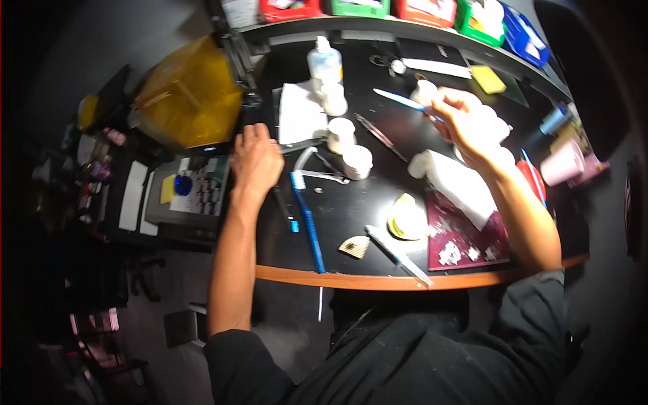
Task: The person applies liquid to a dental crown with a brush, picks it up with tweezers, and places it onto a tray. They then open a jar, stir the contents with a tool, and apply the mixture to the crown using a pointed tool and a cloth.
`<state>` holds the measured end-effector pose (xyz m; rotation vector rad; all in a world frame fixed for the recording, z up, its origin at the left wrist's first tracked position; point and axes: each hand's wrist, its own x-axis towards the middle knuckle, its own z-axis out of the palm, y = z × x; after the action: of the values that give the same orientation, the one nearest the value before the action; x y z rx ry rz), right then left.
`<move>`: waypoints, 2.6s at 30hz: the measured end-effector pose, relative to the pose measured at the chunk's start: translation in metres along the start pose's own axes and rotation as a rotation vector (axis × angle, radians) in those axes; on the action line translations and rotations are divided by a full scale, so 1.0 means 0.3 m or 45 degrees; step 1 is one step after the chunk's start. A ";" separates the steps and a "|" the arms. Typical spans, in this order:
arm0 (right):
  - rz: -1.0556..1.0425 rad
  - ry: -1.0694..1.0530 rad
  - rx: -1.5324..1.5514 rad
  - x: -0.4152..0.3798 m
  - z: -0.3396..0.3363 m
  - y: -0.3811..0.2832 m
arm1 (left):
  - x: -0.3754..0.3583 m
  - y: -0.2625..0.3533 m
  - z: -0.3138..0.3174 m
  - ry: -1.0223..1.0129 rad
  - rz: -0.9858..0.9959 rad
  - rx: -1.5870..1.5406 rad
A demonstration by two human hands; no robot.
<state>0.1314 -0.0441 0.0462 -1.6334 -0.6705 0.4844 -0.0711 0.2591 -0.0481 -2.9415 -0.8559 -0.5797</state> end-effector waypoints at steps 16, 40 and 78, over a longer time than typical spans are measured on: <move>-0.089 0.121 -0.229 -0.090 -0.096 -0.037 | 0.018 0.020 -0.050 0.045 -0.143 0.008; -0.199 -0.417 -0.828 0.399 0.339 0.028 | 0.251 -0.004 -0.053 -0.557 0.100 -0.397; -0.380 -0.322 -0.871 0.456 0.347 0.070 | 0.297 0.053 -0.014 -0.215 0.398 -0.707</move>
<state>0.1686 0.1222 0.0157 -2.0695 -1.3551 0.2508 0.0051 0.2908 -0.0110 -3.5619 -0.2440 -0.6372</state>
